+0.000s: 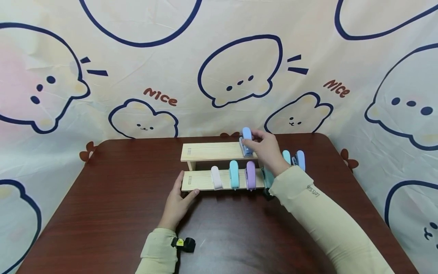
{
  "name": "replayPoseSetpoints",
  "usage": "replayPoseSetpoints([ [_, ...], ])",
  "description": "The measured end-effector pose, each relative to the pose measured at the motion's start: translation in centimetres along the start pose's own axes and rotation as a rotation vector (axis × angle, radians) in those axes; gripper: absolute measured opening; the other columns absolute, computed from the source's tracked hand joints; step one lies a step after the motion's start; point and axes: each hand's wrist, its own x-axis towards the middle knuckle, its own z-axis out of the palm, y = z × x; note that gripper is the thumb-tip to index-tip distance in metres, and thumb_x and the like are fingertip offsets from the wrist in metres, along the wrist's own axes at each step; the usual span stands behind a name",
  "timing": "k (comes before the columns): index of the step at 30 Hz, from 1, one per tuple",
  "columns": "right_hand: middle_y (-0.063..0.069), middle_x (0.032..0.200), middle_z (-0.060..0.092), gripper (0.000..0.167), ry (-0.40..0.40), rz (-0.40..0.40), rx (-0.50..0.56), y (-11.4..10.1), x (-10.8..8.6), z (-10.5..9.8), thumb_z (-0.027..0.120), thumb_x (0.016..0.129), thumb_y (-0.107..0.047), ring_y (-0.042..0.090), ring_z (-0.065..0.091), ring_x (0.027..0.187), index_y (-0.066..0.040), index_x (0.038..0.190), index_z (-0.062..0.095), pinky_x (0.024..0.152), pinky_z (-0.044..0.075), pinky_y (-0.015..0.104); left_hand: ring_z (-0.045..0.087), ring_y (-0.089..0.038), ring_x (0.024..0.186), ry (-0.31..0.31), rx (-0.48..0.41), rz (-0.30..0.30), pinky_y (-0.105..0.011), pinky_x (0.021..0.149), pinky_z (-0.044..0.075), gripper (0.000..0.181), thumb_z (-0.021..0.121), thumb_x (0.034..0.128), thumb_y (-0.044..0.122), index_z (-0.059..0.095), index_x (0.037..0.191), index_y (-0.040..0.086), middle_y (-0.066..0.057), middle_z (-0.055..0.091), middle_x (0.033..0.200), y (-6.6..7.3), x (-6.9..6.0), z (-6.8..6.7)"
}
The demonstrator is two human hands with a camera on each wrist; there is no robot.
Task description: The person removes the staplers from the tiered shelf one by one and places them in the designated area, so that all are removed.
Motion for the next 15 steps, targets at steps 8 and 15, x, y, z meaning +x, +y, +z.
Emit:
replayPoseSetpoints([
  [8,0.010,0.132,0.056,0.056,0.013,-0.006,0.059,0.2,-0.4,-1.2,0.074,0.092,-0.026,0.027,0.052,0.116,-0.011,0.144,0.056,0.101,0.049,0.044,0.027,-0.027,0.148,0.001,0.006,0.000,-0.045,0.120,0.023,0.090,0.076,0.0914,0.015,0.019,0.161,0.010,-0.015,0.032,0.161,-0.1,0.1,-0.1],
  [15,0.010,0.135,0.056,0.057,0.026,-0.024,0.085,0.6,-1.2,-2.1,0.075,0.092,-0.026,0.027,0.051,0.118,-0.013,0.144,0.056,0.100,0.050,0.046,0.028,-0.027,0.148,0.001,-0.009,0.010,-0.045,0.119,0.023,0.090,0.076,0.0911,0.014,0.020,0.161,0.009,-0.016,0.033,0.160,-0.3,0.1,0.0],
])
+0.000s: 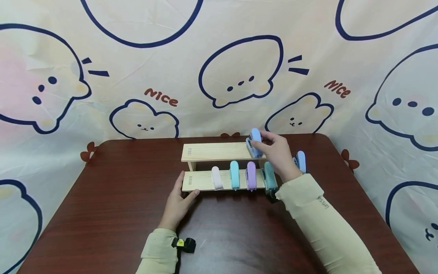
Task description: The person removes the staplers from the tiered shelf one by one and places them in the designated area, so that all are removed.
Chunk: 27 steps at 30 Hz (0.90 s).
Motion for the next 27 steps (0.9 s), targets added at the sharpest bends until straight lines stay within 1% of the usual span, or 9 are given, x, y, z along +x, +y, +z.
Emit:
replayPoseSetpoints([
  [4,0.010,0.132,0.056,0.055,0.047,-0.011,0.018,0.3,-0.3,-0.3,0.076,0.092,-0.026,0.025,0.051,0.113,-0.012,0.142,0.059,0.096,0.052,0.043,0.028,-0.026,0.148,0.001,0.001,-0.001,-0.045,0.119,0.023,0.090,0.076,0.0909,0.016,0.020,0.161,0.010,-0.015,0.033,0.160,-0.1,0.0,-0.1],
  [9,0.010,0.129,0.058,0.052,0.121,-0.036,0.041,0.6,-0.6,-0.5,0.076,0.091,-0.026,0.023,0.052,0.109,-0.011,0.139,0.062,0.089,0.055,0.033,0.028,-0.026,0.148,0.005,0.006,-0.004,-0.045,0.120,0.023,0.090,0.077,0.0908,0.018,0.020,0.161,0.011,-0.014,0.032,0.161,-0.1,0.0,-0.2],
  [14,0.008,0.125,0.060,0.050,0.189,-0.080,0.059,0.9,-1.1,-0.7,0.077,0.091,-0.025,0.021,0.053,0.104,-0.011,0.137,0.064,0.082,0.055,0.024,0.028,-0.026,0.148,0.000,0.009,0.001,-0.045,0.120,0.023,0.091,0.077,0.0907,0.019,0.020,0.161,0.010,-0.014,0.033,0.161,-0.1,0.0,-0.3],
  [19,0.008,0.119,0.062,0.047,0.221,-0.117,0.058,1.0,-1.9,-0.9,0.077,0.090,-0.024,0.020,0.052,0.100,-0.012,0.134,0.065,0.078,0.055,0.023,0.029,-0.026,0.148,0.007,0.010,0.005,-0.045,0.119,0.024,0.091,0.077,0.0904,0.019,0.021,0.161,0.010,-0.014,0.034,0.160,-0.1,0.0,-0.4],
  [27,0.007,0.119,0.063,0.046,0.294,-0.117,0.069,1.1,-3.4,-1.2,0.078,0.090,-0.025,0.020,0.054,0.100,-0.010,0.132,0.067,0.081,0.054,0.021,0.029,-0.026,0.148,-0.002,-0.017,0.000,-0.045,0.119,0.025,0.091,0.077,0.0905,0.016,0.020,0.161,0.009,-0.016,0.034,0.160,-0.1,0.0,0.0],
])
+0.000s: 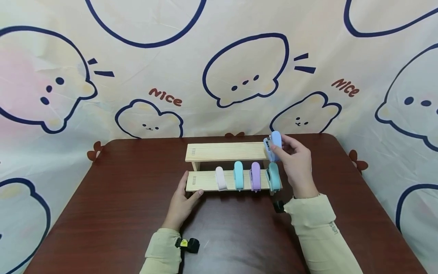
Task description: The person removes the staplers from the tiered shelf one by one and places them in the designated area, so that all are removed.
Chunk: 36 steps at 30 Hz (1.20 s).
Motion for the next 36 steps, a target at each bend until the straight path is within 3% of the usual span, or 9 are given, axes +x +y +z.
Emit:
replayPoseSetpoints([
  [15,0.008,0.117,0.063,0.043,0.046,0.013,0.033,0.5,-0.4,-1.4,0.077,0.090,-0.020,0.020,0.055,0.100,-0.011,0.131,0.068,0.076,0.056,0.019,0.028,-0.025,0.148,0.004,0.015,0.005,-0.045,0.119,0.024,0.091,0.077,0.0905,0.018,0.020,0.161,0.010,-0.015,0.033,0.160,0.2,0.1,0.2],
  [36,0.005,0.121,0.059,0.045,0.106,0.056,0.002,1.7,0.2,-3.7,0.075,0.092,-0.019,0.017,0.052,0.103,-0.013,0.135,0.065,0.080,0.053,0.017,0.029,-0.025,0.148,0.001,0.017,-0.017,-0.044,0.119,0.023,0.090,0.076,0.0909,0.016,0.020,0.161,0.010,-0.014,0.035,0.159,0.2,-0.2,0.1],
])
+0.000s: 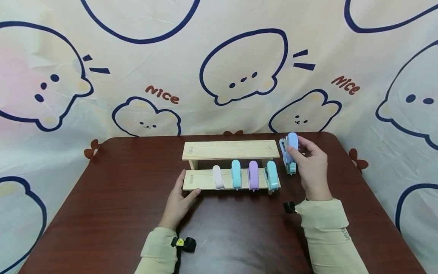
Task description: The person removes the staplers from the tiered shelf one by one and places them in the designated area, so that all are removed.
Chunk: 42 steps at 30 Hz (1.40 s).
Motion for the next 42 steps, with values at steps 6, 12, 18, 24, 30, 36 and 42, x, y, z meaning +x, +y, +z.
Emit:
replayPoseSetpoints([
  [6,0.006,0.124,0.060,0.045,0.000,0.011,-0.040,0.1,0.4,-0.5,0.075,0.092,-0.021,0.017,0.053,0.106,-0.015,0.136,0.065,0.081,0.053,0.020,0.030,-0.025,0.147,0.002,0.006,0.002,-0.043,0.119,0.023,0.090,0.076,0.0910,0.014,0.020,0.161,0.009,-0.015,0.037,0.158,0.1,0.0,0.0],
  [12,0.005,0.129,0.059,0.048,-0.008,0.042,-0.100,0.5,0.9,-1.3,0.074,0.093,-0.027,0.017,0.052,0.111,-0.017,0.139,0.063,0.092,0.054,0.030,0.030,-0.024,0.147,-0.003,-0.016,-0.001,-0.043,0.119,0.025,0.090,0.076,0.0909,0.014,0.019,0.161,0.009,-0.015,0.036,0.159,0.1,0.0,0.0],
  [18,0.005,0.129,0.058,0.050,0.001,0.057,-0.146,0.9,1.3,-2.0,0.073,0.093,-0.028,0.016,0.052,0.110,-0.017,0.141,0.061,0.096,0.054,0.036,0.030,-0.024,0.147,-0.004,-0.025,-0.002,-0.042,0.118,0.026,0.090,0.076,0.0909,0.012,0.019,0.161,0.009,-0.015,0.035,0.159,0.1,0.0,0.0],
  [24,0.005,0.128,0.059,0.050,0.019,0.049,-0.171,1.3,1.6,-2.5,0.073,0.093,-0.027,0.014,0.052,0.107,-0.015,0.141,0.061,0.091,0.054,0.028,0.031,-0.025,0.146,-0.004,-0.013,-0.004,-0.044,0.118,0.027,0.091,0.076,0.0908,0.013,0.019,0.161,0.009,-0.016,0.036,0.159,0.1,0.0,0.1],
  [30,0.006,0.127,0.059,0.052,0.020,0.056,-0.175,1.6,1.9,-2.9,0.074,0.093,-0.029,0.014,0.052,0.106,-0.015,0.141,0.060,0.083,0.052,0.020,0.031,-0.024,0.146,-0.003,-0.025,-0.003,-0.043,0.118,0.026,0.091,0.076,0.0907,0.013,0.019,0.161,0.008,-0.016,0.037,0.158,0.1,0.0,0.1],
  [36,0.007,0.127,0.060,0.052,0.030,0.043,-0.187,2.1,2.3,-3.4,0.074,0.093,-0.031,0.013,0.052,0.103,-0.013,0.140,0.061,0.078,0.050,0.015,0.032,-0.025,0.146,-0.003,-0.027,-0.002,-0.043,0.118,0.026,0.091,0.076,0.0906,0.014,0.019,0.161,0.008,-0.017,0.038,0.157,-0.1,0.1,0.1],
  [42,0.008,0.129,0.059,0.053,0.035,0.058,-0.195,2.4,2.6,-3.8,0.072,0.093,-0.032,0.012,0.052,0.105,-0.014,0.142,0.059,0.078,0.051,0.015,0.031,-0.025,0.146,-0.002,-0.026,-0.001,-0.044,0.118,0.026,0.091,0.077,0.0906,0.014,0.019,0.161,0.008,-0.016,0.037,0.158,-0.2,0.1,0.1],
])
